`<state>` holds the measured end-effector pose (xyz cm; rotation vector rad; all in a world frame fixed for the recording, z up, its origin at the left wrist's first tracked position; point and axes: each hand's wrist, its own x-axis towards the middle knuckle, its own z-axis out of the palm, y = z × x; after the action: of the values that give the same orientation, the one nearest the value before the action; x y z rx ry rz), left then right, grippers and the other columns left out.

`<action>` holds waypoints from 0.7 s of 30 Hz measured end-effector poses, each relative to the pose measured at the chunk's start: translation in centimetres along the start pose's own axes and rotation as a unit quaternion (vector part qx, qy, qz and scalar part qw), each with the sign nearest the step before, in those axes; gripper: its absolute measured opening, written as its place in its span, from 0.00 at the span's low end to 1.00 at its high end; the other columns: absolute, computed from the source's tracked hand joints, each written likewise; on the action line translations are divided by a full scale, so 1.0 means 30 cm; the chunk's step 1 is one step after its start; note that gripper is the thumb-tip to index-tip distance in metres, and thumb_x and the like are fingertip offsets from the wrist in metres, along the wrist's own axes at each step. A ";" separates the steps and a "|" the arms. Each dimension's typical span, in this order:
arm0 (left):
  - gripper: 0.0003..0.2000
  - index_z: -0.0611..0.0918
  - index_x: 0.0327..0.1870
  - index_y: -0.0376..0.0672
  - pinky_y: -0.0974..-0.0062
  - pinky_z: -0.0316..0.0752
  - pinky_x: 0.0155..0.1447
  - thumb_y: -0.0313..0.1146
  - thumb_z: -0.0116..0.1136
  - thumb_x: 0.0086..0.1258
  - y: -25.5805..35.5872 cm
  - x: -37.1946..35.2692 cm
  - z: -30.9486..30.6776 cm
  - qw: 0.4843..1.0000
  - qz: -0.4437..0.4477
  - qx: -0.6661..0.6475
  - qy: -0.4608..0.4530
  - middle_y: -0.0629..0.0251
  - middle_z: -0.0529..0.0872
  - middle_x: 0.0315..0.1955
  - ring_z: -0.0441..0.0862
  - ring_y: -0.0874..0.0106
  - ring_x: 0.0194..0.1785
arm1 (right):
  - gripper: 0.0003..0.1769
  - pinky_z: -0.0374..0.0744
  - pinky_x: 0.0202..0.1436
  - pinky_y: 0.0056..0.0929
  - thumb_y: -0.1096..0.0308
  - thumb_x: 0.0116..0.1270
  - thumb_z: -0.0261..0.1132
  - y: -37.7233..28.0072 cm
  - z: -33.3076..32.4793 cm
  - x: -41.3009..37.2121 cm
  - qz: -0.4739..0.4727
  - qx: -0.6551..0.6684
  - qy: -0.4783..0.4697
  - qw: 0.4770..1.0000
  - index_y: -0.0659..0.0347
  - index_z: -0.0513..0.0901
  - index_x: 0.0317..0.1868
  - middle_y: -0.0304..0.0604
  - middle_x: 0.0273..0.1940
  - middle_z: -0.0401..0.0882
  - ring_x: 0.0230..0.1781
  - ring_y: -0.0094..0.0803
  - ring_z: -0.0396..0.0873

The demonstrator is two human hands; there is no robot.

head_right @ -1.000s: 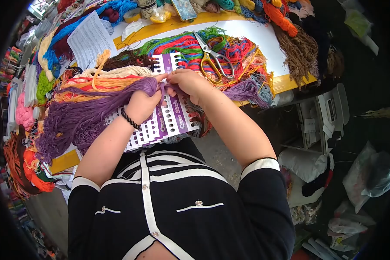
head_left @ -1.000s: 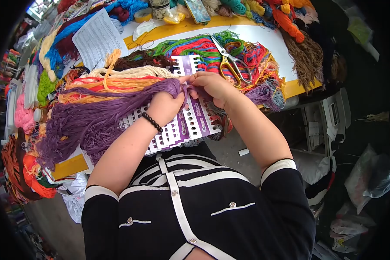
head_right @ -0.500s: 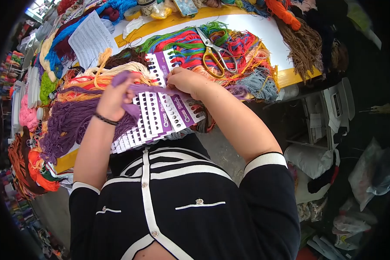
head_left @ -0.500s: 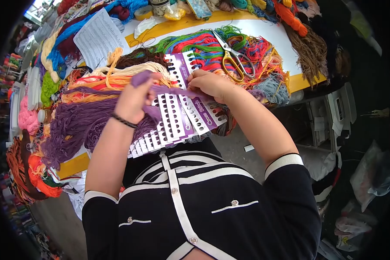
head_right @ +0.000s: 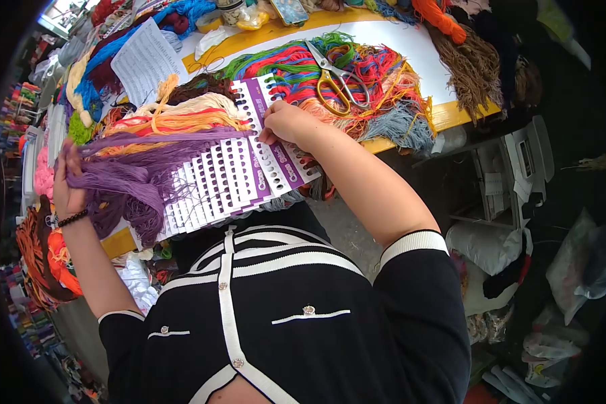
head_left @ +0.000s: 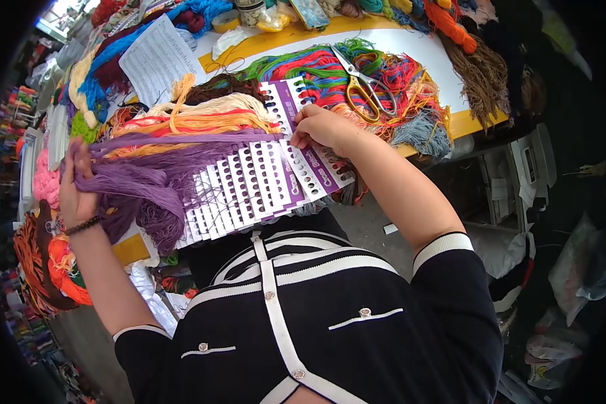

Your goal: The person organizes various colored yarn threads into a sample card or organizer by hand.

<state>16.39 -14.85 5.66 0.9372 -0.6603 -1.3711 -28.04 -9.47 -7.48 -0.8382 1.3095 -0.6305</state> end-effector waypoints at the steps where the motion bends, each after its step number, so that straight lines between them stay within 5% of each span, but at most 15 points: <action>1: 0.19 0.63 0.66 0.39 0.85 0.77 0.39 0.29 0.40 0.75 0.035 -0.022 -0.007 1.000 0.004 -0.001 0.001 0.58 0.75 0.51 0.77 0.71 0.52 | 0.10 0.73 0.32 0.21 0.75 0.62 0.50 0.006 0.003 0.000 -0.010 -0.008 0.007 1.000 0.62 0.68 0.44 0.46 0.33 0.81 0.29 0.28 0.78; 3: 0.20 0.62 0.67 0.40 0.68 0.70 0.61 0.33 0.38 0.76 0.130 -0.092 -0.069 0.995 -0.010 0.087 0.043 0.51 0.64 0.65 0.64 0.61 0.67 | 0.08 0.74 0.34 0.22 0.71 0.64 0.53 0.010 0.008 -0.012 -0.023 -0.015 0.006 1.000 0.63 0.70 0.43 0.44 0.32 0.81 0.29 0.28 0.78; 4: 0.21 0.61 0.67 0.41 0.61 0.54 0.72 0.35 0.38 0.76 0.219 -0.136 -0.140 0.994 -0.024 0.106 0.011 0.52 0.63 0.66 0.61 0.60 0.69 | 0.09 0.74 0.35 0.22 0.68 0.65 0.54 0.005 0.014 -0.028 -0.044 -0.025 0.013 0.999 0.63 0.71 0.43 0.43 0.31 0.80 0.29 0.27 0.78; 5: 0.21 0.61 0.68 0.41 0.64 0.56 0.70 0.36 0.36 0.76 0.273 -0.189 -0.183 0.987 0.068 0.137 0.043 0.54 0.62 0.67 0.58 0.63 0.71 | 0.11 0.75 0.36 0.23 0.65 0.65 0.56 0.004 0.017 -0.037 -0.065 -0.035 0.018 0.997 0.63 0.72 0.42 0.43 0.31 0.80 0.30 0.27 0.78; 6: 0.21 0.61 0.68 0.42 0.79 0.72 0.53 0.34 0.37 0.76 0.302 -0.306 -0.061 0.974 0.120 0.162 0.104 0.56 0.63 0.67 0.73 0.73 0.57 | 0.13 0.75 0.37 0.22 0.60 0.66 0.58 0.033 0.010 -0.020 -0.098 -0.024 0.009 0.995 0.63 0.74 0.41 0.42 0.31 0.80 0.30 0.26 0.78; 7: 0.21 0.61 0.67 0.39 0.92 0.66 0.30 0.33 0.40 0.75 0.576 -0.275 -0.490 0.972 0.092 0.152 -0.153 0.56 0.65 0.66 0.71 0.86 0.31 | 0.15 0.74 0.38 0.21 0.59 0.67 0.57 0.016 0.021 -0.051 -0.112 -0.035 0.009 0.993 0.64 0.75 0.42 0.42 0.32 0.80 0.31 0.25 0.78; 8: 0.22 0.61 0.67 0.37 0.94 0.53 0.21 0.32 0.43 0.74 0.661 -0.390 -0.496 0.980 0.167 0.105 0.002 0.56 0.68 0.64 0.55 0.88 0.20 | 0.16 0.74 0.39 0.21 0.59 0.68 0.57 0.016 0.027 -0.066 -0.148 -0.127 0.048 0.980 0.65 0.75 0.43 0.42 0.33 0.79 0.33 0.24 0.77; 12: 0.20 0.65 0.63 0.31 0.89 0.53 0.20 0.28 0.46 0.72 1.015 -0.797 -0.785 0.953 0.295 0.056 0.043 0.57 0.78 0.49 0.58 0.85 0.19 | 0.19 0.74 0.44 0.22 0.59 0.67 0.60 -0.037 0.186 -0.153 -0.325 -0.219 0.061 0.918 0.68 0.74 0.47 0.39 0.35 0.78 0.39 0.23 0.77; 15: 0.09 0.69 0.46 0.28 0.84 0.55 0.24 0.26 0.46 0.70 0.944 -1.007 -0.672 0.954 0.289 0.071 0.040 0.70 0.66 0.23 0.56 0.82 0.18 | 0.17 0.75 0.46 0.23 0.66 0.65 0.63 -0.099 0.386 -0.181 -0.376 -0.129 -0.050 0.916 0.66 0.73 0.50 0.39 0.39 0.78 0.41 0.22 0.76; 16: 0.18 0.67 0.61 0.31 0.89 0.53 0.19 0.28 0.43 0.73 0.765 -0.973 -0.525 0.935 0.329 0.117 0.066 0.61 0.79 0.40 0.57 0.85 0.16 | 0.16 0.75 0.45 0.24 0.67 0.65 0.63 -0.111 0.467 -0.183 -0.387 -0.142 -0.086 0.907 0.65 0.73 0.50 0.39 0.39 0.78 0.41 0.23 0.77; 17: 0.18 0.68 0.61 0.32 0.90 0.52 0.19 0.31 0.44 0.73 0.625 -0.953 -0.459 0.946 0.283 0.145 0.062 0.62 0.80 0.42 0.57 0.86 0.18 | 0.15 0.76 0.45 0.24 0.69 0.65 0.62 -0.123 0.553 -0.190 -0.399 -0.153 -0.122 0.896 0.64 0.74 0.50 0.40 0.39 0.78 0.40 0.24 0.77; 18: 0.19 0.69 0.61 0.35 0.93 0.56 0.22 0.34 0.46 0.73 0.427 -0.915 -0.270 0.925 0.258 0.178 0.214 0.62 0.79 0.47 0.64 0.88 0.23 | 0.13 0.76 0.45 0.24 0.69 0.65 0.61 -0.132 0.642 -0.210 -0.432 -0.183 -0.139 0.872 0.64 0.75 0.49 0.41 0.39 0.78 0.40 0.25 0.77; 19: 0.22 0.68 0.61 0.36 0.92 0.62 0.28 0.40 0.48 0.71 0.307 -0.903 -0.278 0.944 0.173 0.232 0.158 0.61 0.79 0.50 0.72 0.89 0.33 | 0.11 0.76 0.44 0.25 0.70 0.66 0.60 -0.133 0.731 -0.233 -0.464 -0.211 -0.156 0.846 0.63 0.76 0.48 0.42 0.39 0.79 0.40 0.27 0.77; 20: 0.26 0.67 0.61 0.35 0.86 0.70 0.43 0.46 0.46 0.72 0.195 -0.884 -0.184 0.938 0.132 0.321 -0.016 0.58 0.77 0.52 0.76 0.81 0.47 | 0.10 0.76 0.45 0.25 0.71 0.66 0.59 -0.122 0.812 -0.253 -0.482 -0.211 -0.177 0.832 0.63 0.77 0.46 0.43 0.40 0.79 0.40 0.28 0.77; 21: 0.30 0.66 0.62 0.34 0.73 0.68 0.59 0.52 0.43 0.71 0.064 -0.865 -0.192 0.930 0.133 0.341 -0.031 0.54 0.74 0.56 0.73 0.71 0.58 | 0.09 0.76 0.45 0.26 0.72 0.66 0.58 -0.106 0.892 -0.270 -0.499 -0.212 -0.198 0.817 0.63 0.77 0.45 0.44 0.40 0.79 0.40 0.29 0.77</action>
<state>19.17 11.58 7.74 1.2911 -1.3102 -0.9316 -2.91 -0.16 1.07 -1.9597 0.5354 -0.9065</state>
